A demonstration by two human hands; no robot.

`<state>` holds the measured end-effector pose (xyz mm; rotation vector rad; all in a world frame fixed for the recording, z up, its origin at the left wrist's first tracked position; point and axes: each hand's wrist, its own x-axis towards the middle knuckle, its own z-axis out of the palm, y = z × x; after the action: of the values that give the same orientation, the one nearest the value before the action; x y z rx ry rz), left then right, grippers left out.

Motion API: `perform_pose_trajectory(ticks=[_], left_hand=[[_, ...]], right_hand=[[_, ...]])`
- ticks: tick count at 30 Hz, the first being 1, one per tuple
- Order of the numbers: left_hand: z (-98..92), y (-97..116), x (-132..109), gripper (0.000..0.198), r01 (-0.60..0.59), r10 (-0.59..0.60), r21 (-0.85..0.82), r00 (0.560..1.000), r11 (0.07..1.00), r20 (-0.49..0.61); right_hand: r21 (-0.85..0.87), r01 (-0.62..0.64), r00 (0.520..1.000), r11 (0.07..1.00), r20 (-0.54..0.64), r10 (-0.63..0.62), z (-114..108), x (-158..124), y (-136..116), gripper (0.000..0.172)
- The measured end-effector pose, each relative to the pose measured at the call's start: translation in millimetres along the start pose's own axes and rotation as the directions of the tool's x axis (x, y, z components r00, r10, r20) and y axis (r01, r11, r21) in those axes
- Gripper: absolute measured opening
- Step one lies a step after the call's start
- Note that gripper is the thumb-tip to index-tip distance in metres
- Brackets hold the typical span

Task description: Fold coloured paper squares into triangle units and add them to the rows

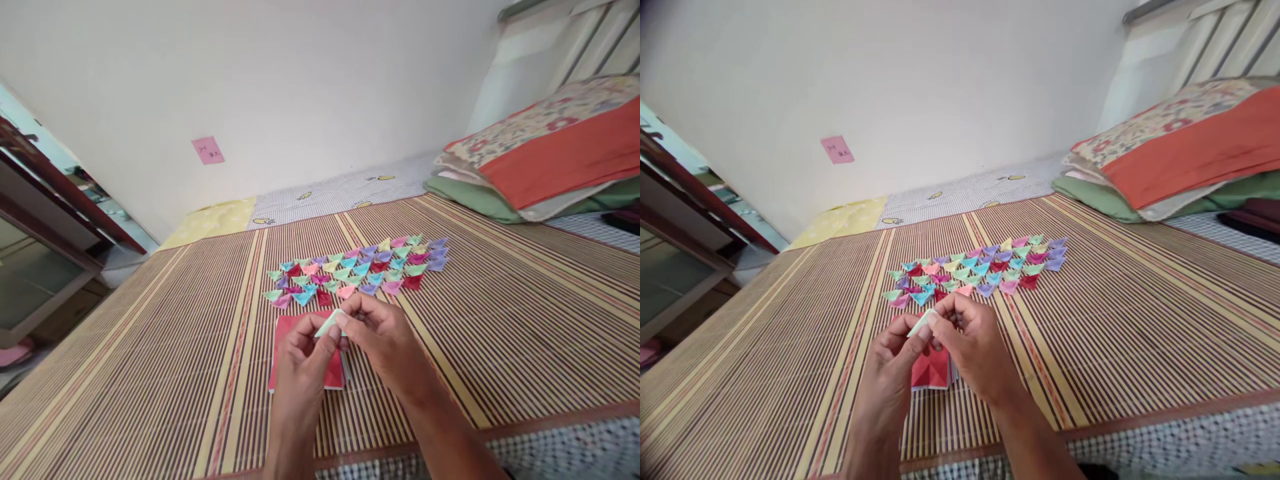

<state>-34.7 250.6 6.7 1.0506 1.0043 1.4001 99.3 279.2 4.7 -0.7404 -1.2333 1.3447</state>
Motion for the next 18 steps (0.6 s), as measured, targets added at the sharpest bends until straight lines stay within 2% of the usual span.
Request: perform_pose_trajectory(ticks=[5,7,11,13,18], left_hand=[[0.1,11,-14,0.024,-0.005,0.005,-0.001,0.993,1.0,0.12],[-0.4,14,-30,0.025,-0.025,0.024,0.003,0.997,1.0,0.073],[-0.4,12,-75,0.025,-0.042,0.043,0.019,0.996,0.999,-0.079],[1.6,9,-101,0.026,-0.029,0.031,0.015,0.991,0.999,-0.132],[10.1,8,-157,0.027,0.039,-0.045,-0.05,0.99,0.998,-0.131]], right_hand=[[-0.009,0.014,0.985,1.0,0.173,-0.012,-10,-13,-20,0.02],[-0.044,0.022,0.984,0.999,0.179,-0.014,-11,-27,-27,0.024],[-0.151,0.015,0.995,0.988,0.1,0.0,-9,-71,-34,0.034],[-0.198,-0.018,0.993,0.98,0.108,0.04,-7,-96,-38,0.03],[-0.307,0.041,0.993,0.951,0.115,-0.006,2,-152,-57,0.029]])
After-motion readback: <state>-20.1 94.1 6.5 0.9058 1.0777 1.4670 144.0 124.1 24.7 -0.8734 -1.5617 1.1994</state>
